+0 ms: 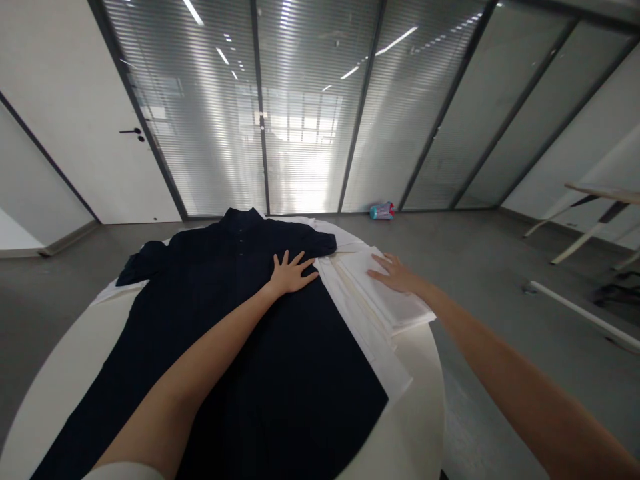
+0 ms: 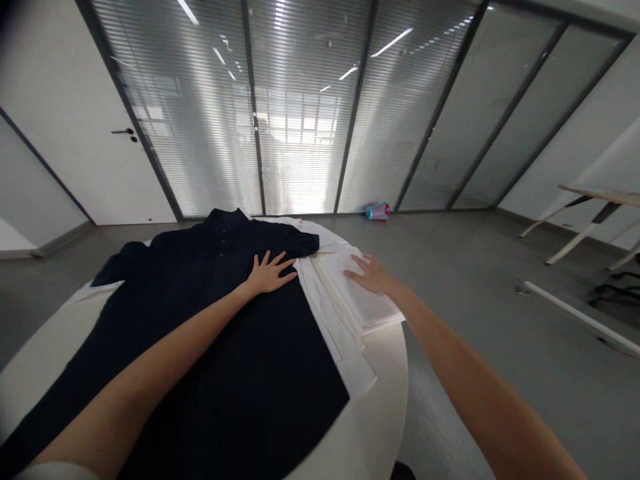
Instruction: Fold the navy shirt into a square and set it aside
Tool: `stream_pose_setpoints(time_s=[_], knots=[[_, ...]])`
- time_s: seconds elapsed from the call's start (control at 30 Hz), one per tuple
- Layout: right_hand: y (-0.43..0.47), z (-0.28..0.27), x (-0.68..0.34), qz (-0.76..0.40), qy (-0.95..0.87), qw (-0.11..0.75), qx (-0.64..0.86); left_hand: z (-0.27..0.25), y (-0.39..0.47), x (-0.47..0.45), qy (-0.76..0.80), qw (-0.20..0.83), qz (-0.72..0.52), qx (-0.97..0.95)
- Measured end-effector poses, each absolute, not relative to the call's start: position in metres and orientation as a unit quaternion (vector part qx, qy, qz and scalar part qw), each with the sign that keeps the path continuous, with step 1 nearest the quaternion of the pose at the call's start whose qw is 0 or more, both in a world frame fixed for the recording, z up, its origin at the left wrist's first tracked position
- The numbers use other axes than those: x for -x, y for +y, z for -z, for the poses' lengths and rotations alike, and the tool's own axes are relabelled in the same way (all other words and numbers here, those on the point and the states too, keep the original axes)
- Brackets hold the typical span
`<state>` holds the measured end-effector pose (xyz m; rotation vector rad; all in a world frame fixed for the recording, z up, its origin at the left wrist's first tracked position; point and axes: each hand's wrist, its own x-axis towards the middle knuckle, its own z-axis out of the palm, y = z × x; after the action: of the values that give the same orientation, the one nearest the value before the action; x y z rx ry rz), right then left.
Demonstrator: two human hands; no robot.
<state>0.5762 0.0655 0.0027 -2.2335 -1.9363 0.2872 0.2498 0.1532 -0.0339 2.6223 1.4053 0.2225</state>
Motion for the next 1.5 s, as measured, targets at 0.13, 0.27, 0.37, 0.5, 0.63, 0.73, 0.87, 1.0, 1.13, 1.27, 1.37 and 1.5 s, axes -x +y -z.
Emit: stream_pose_setpoints(time_s=[0.13, 0.27, 0.37, 0.5, 0.63, 0.73, 0.87, 1.0, 1.13, 1.27, 1.37, 1.5], knots=[[0.054, 0.01, -0.565, -0.028, -0.65, 0.027, 0.759, 0.035, 0.151, -0.252, 0.466, 0.077, -0.072, -0.879], [0.048, 0.008, -0.557, 0.031, -0.653, -0.01, 0.756, 0.035, 0.148, -0.255, 0.468, 0.075, -0.09, -0.876], [0.046, 0.0, -0.549, 0.085, -0.662, -0.038, 0.744, 0.029, 0.143, -0.247, 0.458, 0.083, -0.123, -0.877], [0.046, -0.017, -0.522, 0.209, -0.713, -0.002, 0.67, 0.01, 0.127, -0.205, 0.394, 0.089, -0.127, -0.906], [0.063, -0.035, -0.47, 0.164, -0.771, 0.059, 0.612, -0.013, 0.113, -0.128, 0.364, 0.051, -0.082, -0.926], [0.087, -0.038, -0.425, 0.082, -0.812, 0.055, 0.576, -0.016, 0.112, -0.068, 0.442, 0.026, -0.056, -0.895], [0.117, -0.022, -0.377, 0.074, -0.856, 0.064, 0.508, 0.006, 0.113, -0.012, 0.573, 0.018, -0.047, -0.818], [0.13, 0.002, -0.361, 0.067, -0.882, 0.035, 0.466, 0.03, 0.111, 0.005, 0.601, 0.017, -0.045, -0.797], [0.126, 0.018, -0.366, 0.057, -0.877, 0.005, 0.476, 0.035, 0.11, 0.004, 0.601, 0.011, -0.047, -0.798], [0.127, 0.015, -0.369, 0.059, -0.886, 0.012, 0.46, 0.033, 0.11, 0.003, 0.596, 0.008, -0.046, -0.802], [0.144, -0.004, -0.373, 0.005, -0.861, 0.05, 0.506, 0.034, 0.11, 0.004, 0.594, 0.006, -0.05, -0.803], [0.185, -0.035, -0.399, -0.031, -0.705, 0.136, 0.695, 0.036, 0.11, 0.005, 0.595, 0.008, -0.057, -0.802]])
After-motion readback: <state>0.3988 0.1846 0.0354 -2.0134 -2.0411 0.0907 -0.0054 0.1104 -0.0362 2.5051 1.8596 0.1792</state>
